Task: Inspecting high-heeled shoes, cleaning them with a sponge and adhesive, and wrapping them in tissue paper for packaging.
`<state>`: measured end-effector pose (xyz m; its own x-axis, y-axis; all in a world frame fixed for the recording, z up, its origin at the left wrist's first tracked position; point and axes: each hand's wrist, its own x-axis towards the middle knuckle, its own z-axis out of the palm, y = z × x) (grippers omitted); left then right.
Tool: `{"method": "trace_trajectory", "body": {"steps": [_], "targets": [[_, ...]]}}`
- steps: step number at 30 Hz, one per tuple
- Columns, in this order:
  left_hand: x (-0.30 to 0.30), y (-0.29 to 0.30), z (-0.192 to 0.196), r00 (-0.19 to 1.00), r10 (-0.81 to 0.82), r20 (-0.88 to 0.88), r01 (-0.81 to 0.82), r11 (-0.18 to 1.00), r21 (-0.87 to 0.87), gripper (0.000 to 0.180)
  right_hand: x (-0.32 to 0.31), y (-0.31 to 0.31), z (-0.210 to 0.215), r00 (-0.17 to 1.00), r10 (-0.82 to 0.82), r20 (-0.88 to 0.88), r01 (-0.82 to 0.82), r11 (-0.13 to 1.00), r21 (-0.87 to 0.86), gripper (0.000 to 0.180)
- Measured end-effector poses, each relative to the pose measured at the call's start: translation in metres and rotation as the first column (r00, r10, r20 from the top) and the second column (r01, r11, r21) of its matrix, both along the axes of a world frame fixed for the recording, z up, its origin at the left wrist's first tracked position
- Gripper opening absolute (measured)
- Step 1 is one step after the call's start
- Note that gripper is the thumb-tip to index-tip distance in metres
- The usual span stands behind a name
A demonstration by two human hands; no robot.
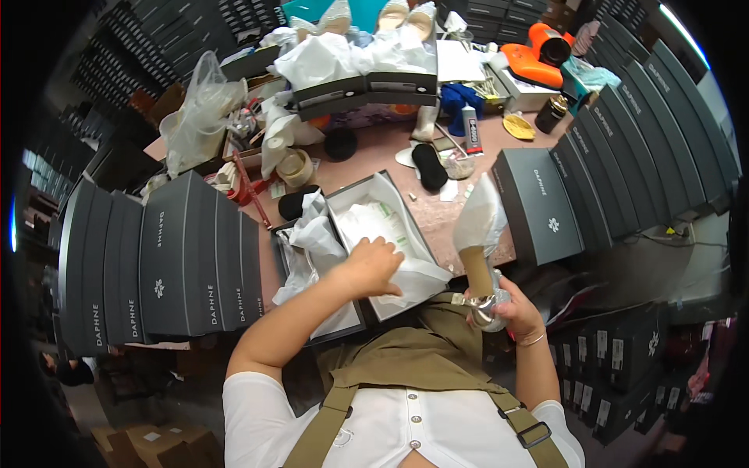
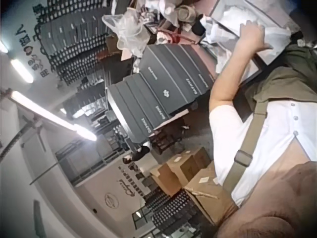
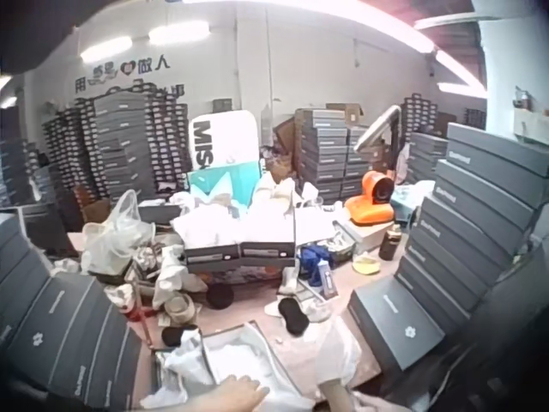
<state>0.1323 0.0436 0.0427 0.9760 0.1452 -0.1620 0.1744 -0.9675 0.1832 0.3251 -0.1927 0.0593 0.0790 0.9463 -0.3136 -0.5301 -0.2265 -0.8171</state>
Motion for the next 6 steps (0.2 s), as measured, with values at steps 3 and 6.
{"method": "trace_trajectory", "body": {"steps": [3,6], "targets": [[0.011,-0.007,-0.040,0.997,0.032,0.067,-0.022,0.989,-0.148,0.023,0.006,-0.013,-0.002,0.996,-0.090,0.000,0.090,0.992,0.088,0.083],[0.001,0.013,-0.031,0.996,0.075,-0.051,-0.091,0.859,-0.504,0.022,0.016,-0.023,0.004,0.999,-0.027,-0.022,0.029,0.995,0.097,0.085]]}}
